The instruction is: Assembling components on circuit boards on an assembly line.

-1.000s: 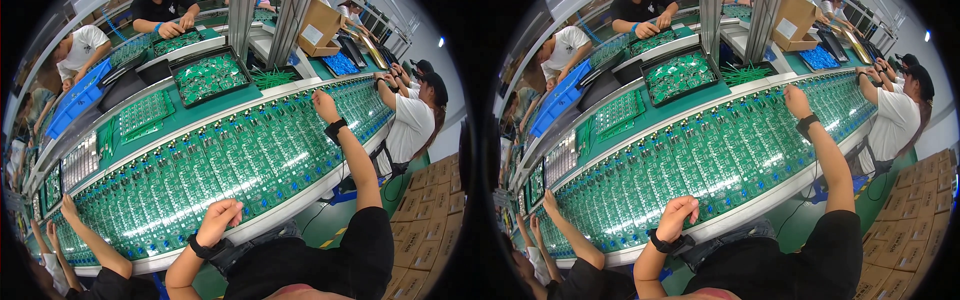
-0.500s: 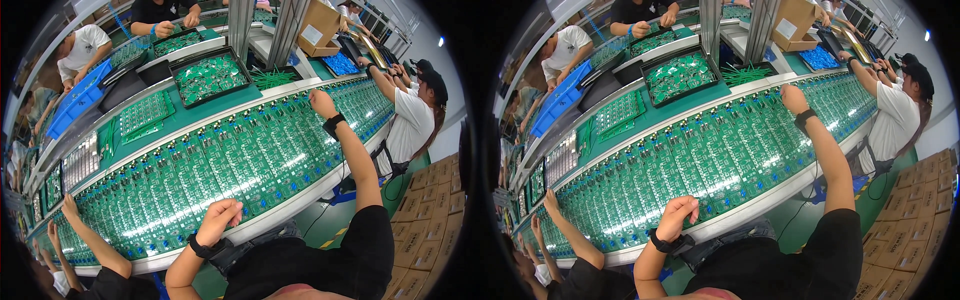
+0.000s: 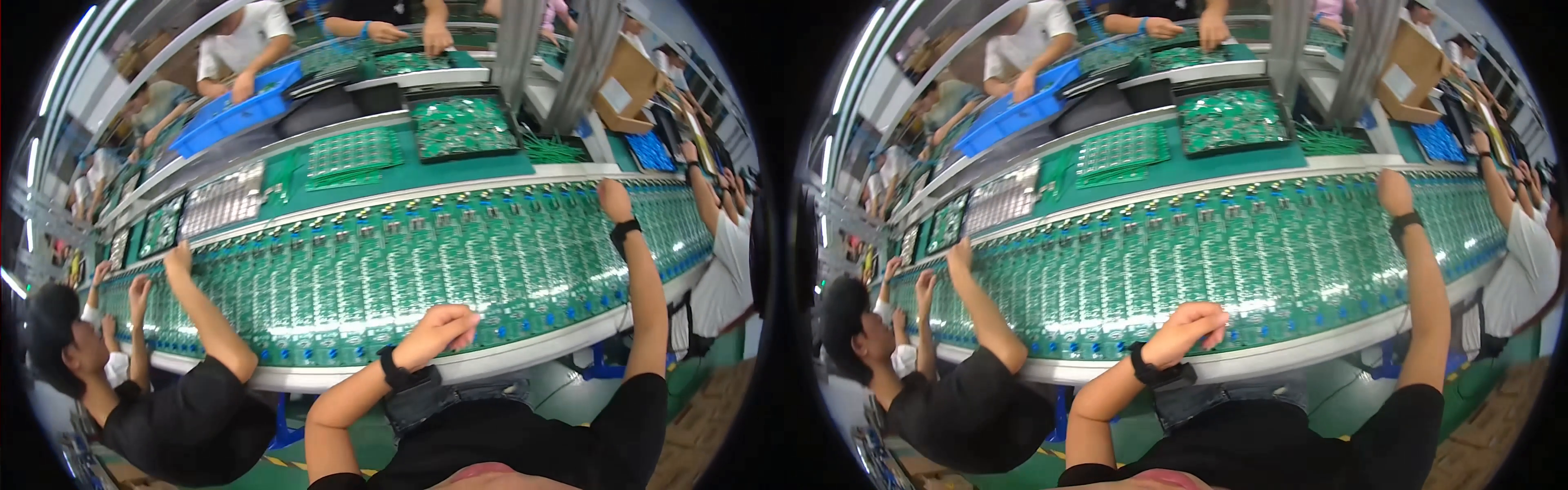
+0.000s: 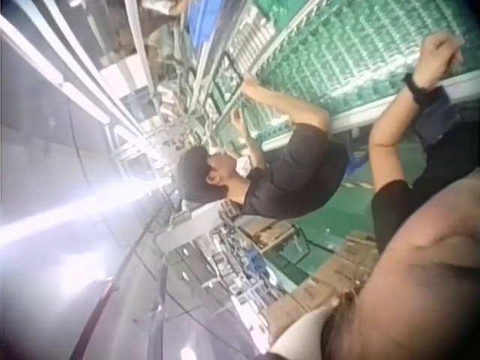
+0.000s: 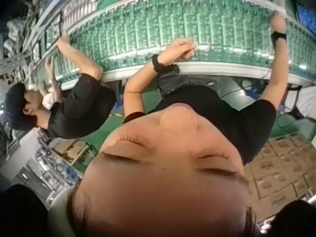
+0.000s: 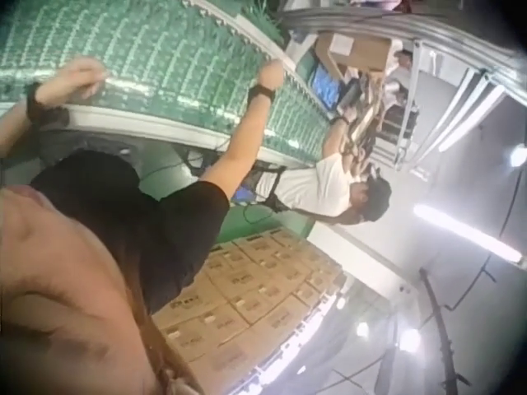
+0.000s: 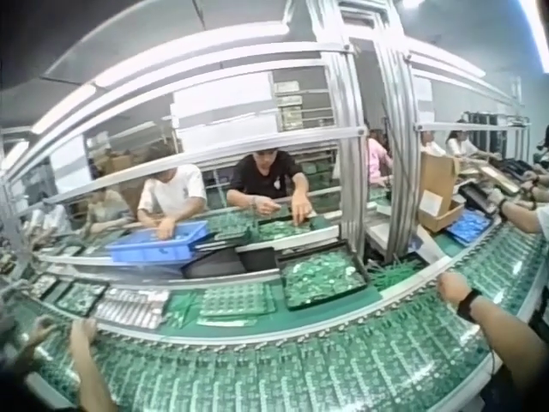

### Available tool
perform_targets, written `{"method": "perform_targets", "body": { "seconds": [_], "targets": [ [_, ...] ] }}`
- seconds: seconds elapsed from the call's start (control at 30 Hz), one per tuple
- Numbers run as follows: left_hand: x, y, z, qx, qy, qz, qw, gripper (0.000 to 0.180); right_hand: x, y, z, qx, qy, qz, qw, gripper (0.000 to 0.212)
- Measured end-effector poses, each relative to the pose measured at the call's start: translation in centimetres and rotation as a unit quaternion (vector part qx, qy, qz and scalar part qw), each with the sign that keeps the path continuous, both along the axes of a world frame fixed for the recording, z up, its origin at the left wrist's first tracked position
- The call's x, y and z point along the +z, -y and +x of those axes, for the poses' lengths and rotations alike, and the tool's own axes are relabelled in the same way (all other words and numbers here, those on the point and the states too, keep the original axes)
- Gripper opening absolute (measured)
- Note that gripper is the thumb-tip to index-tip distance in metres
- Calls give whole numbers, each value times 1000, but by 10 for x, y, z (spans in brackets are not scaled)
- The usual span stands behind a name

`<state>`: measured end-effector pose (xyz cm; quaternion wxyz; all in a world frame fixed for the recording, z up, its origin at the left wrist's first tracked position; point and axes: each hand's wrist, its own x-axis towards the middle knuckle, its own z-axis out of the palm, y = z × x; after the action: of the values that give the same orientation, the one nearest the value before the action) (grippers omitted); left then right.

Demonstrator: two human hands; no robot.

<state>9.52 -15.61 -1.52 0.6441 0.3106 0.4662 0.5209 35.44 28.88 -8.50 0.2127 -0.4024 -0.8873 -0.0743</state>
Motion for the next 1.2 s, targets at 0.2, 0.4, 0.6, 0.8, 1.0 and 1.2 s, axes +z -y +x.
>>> {"method": "perform_targets", "body": {
  "seconds": [0.2, 0.4, 0.6, 0.8, 1.0, 1.2],
  "targets": [
    [-10, -2, 1, 3, 0, 29, 1000, 30, 17, 19, -16, -24, -9, -14, 1000, 5],
    [-7, -6, -1, -2, 1, 68, 998, 32, 60, 35, -47, 24, -30, -65, 997, 12],
    [-13, -7, -7, 9, -11, 72, 997, 33, 109, 68, -170, 173, -64, -145, 972, 18],
    [-3, -5, -8, 24, -14, 35, 999, 32, 75, 81, -274, 162, -103, -116, 975, 23],
    [24, -8, -17, 25, -53, 33, 998, 28, 43, 70, -314, 180, -148, -51, 971, 19],
    [72, -84, -63, 58, -184, 56, 980, 21, 44, 57, -296, 223, -252, -243, 910, 16]
  ]
}}
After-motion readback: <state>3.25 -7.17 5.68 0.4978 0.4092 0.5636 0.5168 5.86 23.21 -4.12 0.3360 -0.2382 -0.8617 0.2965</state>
